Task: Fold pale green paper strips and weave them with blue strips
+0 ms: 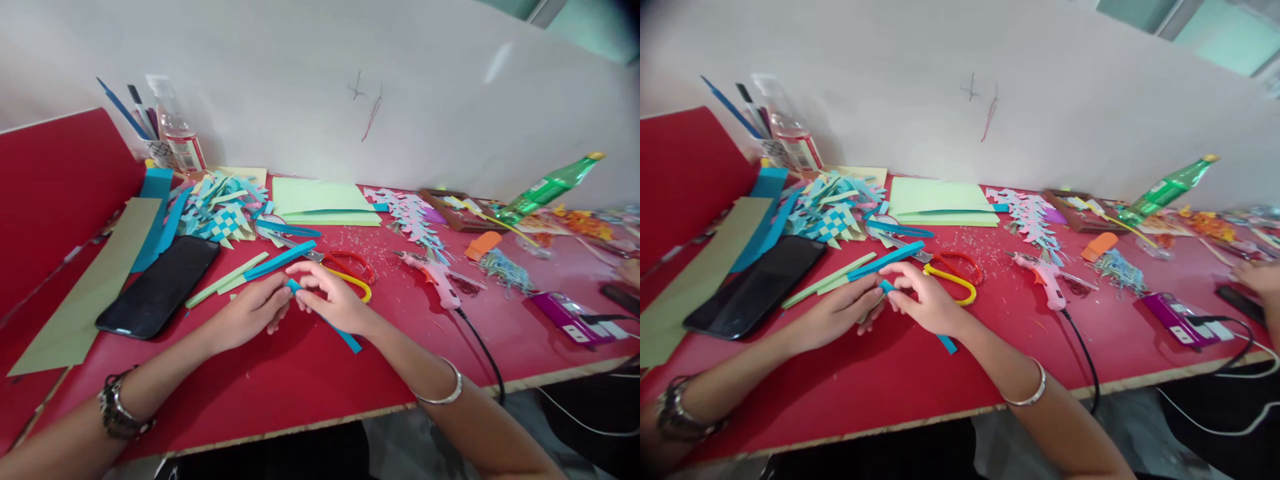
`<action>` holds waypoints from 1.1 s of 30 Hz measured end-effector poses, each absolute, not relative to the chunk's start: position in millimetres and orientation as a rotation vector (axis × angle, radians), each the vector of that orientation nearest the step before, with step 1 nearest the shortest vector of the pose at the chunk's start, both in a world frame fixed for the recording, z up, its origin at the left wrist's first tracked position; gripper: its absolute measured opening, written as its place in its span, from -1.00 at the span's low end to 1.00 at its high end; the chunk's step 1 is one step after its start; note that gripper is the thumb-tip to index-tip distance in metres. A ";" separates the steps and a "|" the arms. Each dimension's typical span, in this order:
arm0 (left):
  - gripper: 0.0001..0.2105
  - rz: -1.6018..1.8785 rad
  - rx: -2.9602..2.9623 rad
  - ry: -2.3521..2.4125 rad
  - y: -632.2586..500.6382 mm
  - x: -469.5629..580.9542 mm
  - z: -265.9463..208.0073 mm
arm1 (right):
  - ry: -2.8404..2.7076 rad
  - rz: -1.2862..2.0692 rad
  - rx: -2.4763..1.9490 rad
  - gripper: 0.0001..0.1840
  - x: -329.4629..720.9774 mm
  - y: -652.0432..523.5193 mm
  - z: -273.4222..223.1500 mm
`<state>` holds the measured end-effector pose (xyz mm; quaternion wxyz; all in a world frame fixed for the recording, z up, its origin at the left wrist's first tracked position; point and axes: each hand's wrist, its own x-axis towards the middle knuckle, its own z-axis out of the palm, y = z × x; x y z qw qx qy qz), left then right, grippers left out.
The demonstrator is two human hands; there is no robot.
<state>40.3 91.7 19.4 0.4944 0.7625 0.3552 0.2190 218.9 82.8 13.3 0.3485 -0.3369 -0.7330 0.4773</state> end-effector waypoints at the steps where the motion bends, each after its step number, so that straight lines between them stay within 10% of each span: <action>1: -0.75 0.528 1.835 0.861 91.4 41.0 17.8 | -1.897 1.228 -0.886 -0.68 218.8 82.9 13.4; 23: -0.84 0.891 2.211 1.150 94.8 40.9 15.6 | -1.645 1.238 -1.085 -0.85 217.3 85.3 13.2; 33: -0.80 0.787 2.185 0.905 84.7 41.5 22.7 | -2.065 -0.062 -1.008 -0.93 226.6 79.2 13.5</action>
